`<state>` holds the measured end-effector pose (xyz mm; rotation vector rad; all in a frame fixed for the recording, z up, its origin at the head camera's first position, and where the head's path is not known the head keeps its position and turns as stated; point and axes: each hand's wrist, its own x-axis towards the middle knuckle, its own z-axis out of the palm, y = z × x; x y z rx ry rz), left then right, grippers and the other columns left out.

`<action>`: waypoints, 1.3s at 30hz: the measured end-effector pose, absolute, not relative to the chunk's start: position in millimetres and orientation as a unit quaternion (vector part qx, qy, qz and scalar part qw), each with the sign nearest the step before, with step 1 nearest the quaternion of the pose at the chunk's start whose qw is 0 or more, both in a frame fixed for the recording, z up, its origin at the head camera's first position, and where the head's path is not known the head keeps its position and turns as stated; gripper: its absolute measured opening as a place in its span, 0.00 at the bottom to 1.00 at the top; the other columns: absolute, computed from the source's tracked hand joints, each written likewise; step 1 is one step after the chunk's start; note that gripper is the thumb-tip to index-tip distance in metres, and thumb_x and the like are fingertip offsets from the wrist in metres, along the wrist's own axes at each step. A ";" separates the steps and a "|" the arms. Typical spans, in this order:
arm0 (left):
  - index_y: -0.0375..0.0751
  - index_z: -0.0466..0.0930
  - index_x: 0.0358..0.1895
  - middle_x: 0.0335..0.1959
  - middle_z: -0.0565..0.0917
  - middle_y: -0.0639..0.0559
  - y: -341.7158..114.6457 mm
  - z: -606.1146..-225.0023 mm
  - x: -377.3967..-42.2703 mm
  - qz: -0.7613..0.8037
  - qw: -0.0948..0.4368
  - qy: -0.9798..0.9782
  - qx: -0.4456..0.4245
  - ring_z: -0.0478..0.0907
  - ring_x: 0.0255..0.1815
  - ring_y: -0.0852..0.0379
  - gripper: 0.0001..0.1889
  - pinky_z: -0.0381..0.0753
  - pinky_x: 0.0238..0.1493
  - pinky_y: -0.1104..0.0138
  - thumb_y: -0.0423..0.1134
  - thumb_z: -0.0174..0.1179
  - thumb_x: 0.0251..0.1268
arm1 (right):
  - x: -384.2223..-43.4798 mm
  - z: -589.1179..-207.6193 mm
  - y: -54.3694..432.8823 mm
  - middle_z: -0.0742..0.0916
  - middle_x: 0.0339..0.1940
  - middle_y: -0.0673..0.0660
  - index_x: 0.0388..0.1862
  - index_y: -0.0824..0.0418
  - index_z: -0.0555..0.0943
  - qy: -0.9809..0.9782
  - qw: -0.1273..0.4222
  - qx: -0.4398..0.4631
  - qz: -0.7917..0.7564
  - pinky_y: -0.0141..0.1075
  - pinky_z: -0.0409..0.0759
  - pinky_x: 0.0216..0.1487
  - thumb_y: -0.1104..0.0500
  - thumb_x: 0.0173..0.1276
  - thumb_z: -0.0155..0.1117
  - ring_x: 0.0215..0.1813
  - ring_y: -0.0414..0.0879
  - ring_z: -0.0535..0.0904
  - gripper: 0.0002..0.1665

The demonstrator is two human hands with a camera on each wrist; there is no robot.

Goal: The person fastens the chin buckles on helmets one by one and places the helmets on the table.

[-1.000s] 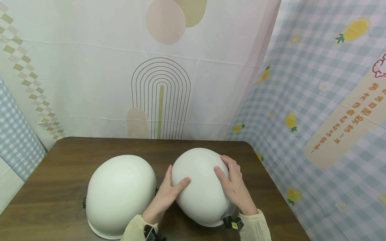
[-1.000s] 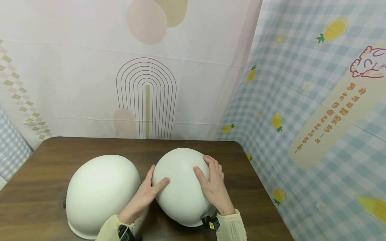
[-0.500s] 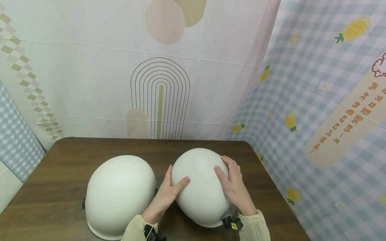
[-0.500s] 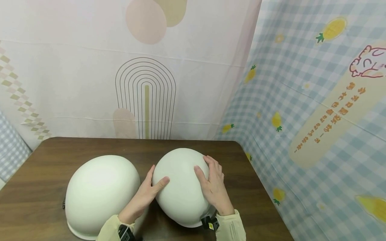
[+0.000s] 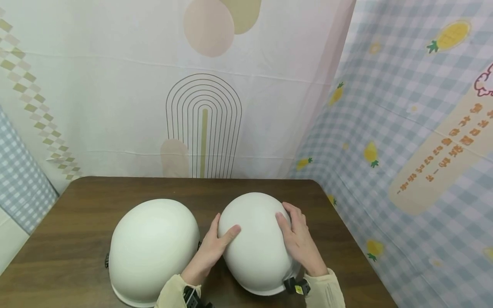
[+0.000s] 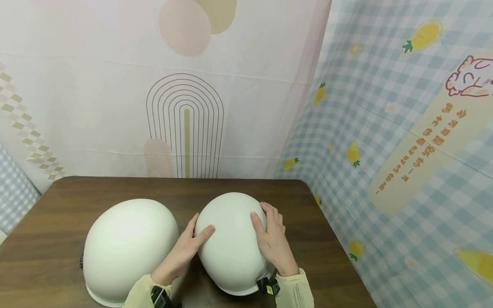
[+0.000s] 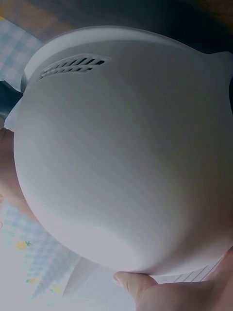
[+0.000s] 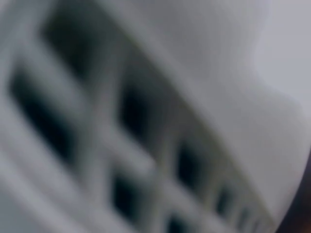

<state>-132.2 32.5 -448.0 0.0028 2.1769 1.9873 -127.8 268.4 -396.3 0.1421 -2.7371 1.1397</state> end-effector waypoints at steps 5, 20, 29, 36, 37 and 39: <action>0.38 0.41 0.78 0.75 0.52 0.32 32.4 -447.1 -132.9 0.673 0.100 0.733 0.001 0.56 0.72 0.34 0.52 0.59 0.66 0.41 0.62 0.60 0.63 | -127.9 -396.1 268.3 0.67 0.70 0.56 0.73 0.56 0.62 -0.919 0.087 0.054 0.382 0.62 0.59 0.64 0.36 0.76 0.42 0.70 0.53 0.59 0.36; 0.40 0.42 0.78 0.74 0.54 0.33 33.2 -449.3 -136.0 0.672 0.104 0.733 0.003 0.57 0.71 0.36 0.52 0.59 0.66 0.41 0.62 0.61 0.61 | -127.0 -398.0 272.5 0.68 0.70 0.56 0.74 0.53 0.64 -0.920 0.088 0.064 0.377 0.62 0.65 0.62 0.36 0.76 0.43 0.70 0.53 0.62 0.35; 0.42 0.42 0.78 0.74 0.55 0.33 33.0 -450.4 -135.6 0.669 0.094 0.737 0.007 0.58 0.71 0.35 0.51 0.61 0.65 0.41 0.61 0.61 0.61 | -127.1 -402.5 275.9 0.69 0.69 0.57 0.74 0.51 0.64 -0.918 0.073 0.053 0.385 0.60 0.66 0.62 0.35 0.76 0.43 0.69 0.54 0.64 0.35; 0.44 0.41 0.78 0.75 0.53 0.34 33.9 -452.8 -135.7 0.671 0.095 0.736 0.013 0.57 0.72 0.35 0.51 0.60 0.65 0.41 0.61 0.61 0.62 | -127.3 -405.2 279.4 0.68 0.70 0.56 0.74 0.51 0.63 -0.916 0.063 0.048 0.393 0.60 0.66 0.62 0.34 0.75 0.42 0.70 0.55 0.64 0.36; 0.45 0.41 0.79 0.75 0.53 0.34 34.0 -452.8 -135.7 0.672 0.095 0.734 0.014 0.57 0.72 0.35 0.51 0.60 0.65 0.41 0.61 0.61 0.62 | -127.3 -405.3 279.8 0.68 0.70 0.56 0.74 0.52 0.63 -0.916 0.060 0.048 0.394 0.60 0.66 0.62 0.34 0.75 0.42 0.70 0.55 0.64 0.37; 0.45 0.41 0.79 0.75 0.53 0.34 34.1 -452.6 -135.6 0.674 0.095 0.733 0.015 0.57 0.72 0.35 0.51 0.60 0.65 0.41 0.60 0.61 0.62 | -126.9 -405.6 280.5 0.68 0.71 0.56 0.74 0.52 0.63 -0.916 0.056 0.047 0.395 0.60 0.66 0.62 0.34 0.75 0.42 0.70 0.55 0.64 0.37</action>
